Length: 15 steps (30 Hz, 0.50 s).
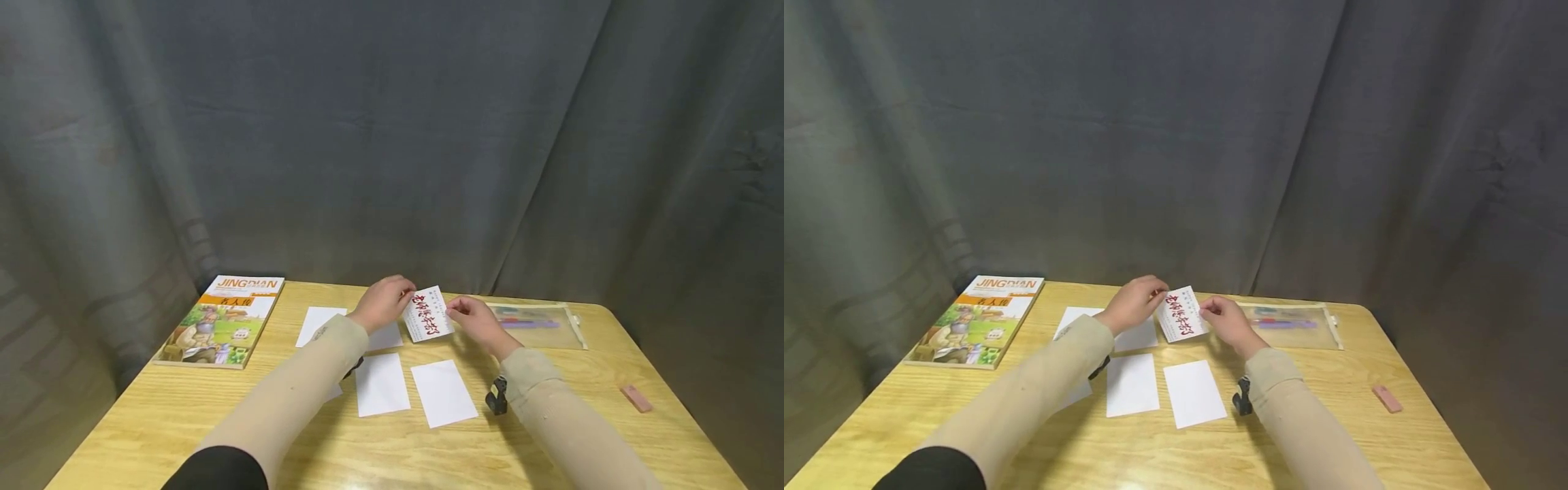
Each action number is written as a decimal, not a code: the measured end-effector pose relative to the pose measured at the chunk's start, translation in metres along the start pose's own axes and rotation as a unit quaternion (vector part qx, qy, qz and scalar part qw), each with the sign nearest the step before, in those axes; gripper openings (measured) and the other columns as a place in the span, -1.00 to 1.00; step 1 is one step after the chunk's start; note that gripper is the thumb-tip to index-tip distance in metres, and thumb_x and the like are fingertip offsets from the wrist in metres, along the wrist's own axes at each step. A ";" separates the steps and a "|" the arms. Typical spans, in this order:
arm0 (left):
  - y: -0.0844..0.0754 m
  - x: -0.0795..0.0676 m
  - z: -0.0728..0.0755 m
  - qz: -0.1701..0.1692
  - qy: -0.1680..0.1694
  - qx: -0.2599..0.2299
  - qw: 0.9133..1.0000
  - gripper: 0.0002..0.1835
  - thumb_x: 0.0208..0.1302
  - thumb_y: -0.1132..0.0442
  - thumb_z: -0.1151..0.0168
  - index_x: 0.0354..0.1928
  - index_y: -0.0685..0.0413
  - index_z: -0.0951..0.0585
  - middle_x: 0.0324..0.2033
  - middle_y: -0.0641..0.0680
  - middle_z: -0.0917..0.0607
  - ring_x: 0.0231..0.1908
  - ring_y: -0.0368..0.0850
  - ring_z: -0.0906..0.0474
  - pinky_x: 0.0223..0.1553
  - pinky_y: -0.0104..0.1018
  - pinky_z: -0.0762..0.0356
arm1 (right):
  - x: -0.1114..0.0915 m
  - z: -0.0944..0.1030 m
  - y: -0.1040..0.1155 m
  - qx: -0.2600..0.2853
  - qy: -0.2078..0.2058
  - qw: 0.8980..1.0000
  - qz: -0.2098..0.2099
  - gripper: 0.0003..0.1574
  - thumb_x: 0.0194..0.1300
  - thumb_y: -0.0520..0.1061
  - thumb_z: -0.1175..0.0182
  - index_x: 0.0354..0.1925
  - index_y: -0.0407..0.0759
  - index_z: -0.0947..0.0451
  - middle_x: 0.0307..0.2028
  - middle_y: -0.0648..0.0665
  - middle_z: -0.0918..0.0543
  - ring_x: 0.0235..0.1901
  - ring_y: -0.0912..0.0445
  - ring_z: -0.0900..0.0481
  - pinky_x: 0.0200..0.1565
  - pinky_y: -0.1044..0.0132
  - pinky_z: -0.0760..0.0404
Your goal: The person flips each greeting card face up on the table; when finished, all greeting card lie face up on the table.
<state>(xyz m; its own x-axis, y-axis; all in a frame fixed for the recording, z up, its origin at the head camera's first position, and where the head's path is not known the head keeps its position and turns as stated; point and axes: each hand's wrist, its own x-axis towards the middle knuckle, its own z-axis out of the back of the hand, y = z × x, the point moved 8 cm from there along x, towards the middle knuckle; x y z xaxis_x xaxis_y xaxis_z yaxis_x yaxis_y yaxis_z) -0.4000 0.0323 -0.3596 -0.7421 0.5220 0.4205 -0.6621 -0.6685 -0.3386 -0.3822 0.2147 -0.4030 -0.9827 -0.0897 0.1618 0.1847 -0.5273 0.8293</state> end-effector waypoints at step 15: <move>0.024 0.000 -0.001 0.129 -0.034 -0.187 0.973 -0.83 0.52 0.36 -0.16 -0.05 0.23 -0.71 -0.22 0.11 -0.73 -0.22 -0.07 -0.60 -0.13 -0.19 -0.60 | 0.003 0.014 -0.007 0.119 -0.075 0.986 -0.089 -0.53 0.47 -0.28 -0.20 0.23 -0.51 -0.39 -0.07 -0.27 -0.58 -0.10 0.02 -0.59 0.01 0.21 -0.64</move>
<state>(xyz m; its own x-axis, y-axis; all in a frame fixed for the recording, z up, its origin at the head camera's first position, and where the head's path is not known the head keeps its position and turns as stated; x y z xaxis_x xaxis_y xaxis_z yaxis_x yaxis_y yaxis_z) -0.4156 0.0166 -0.3684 -0.8884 0.3172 0.3318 -0.4560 -0.5257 -0.7181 -0.3860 0.2302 -0.4013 -0.9903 0.1223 0.0656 0.0249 -0.3085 0.9509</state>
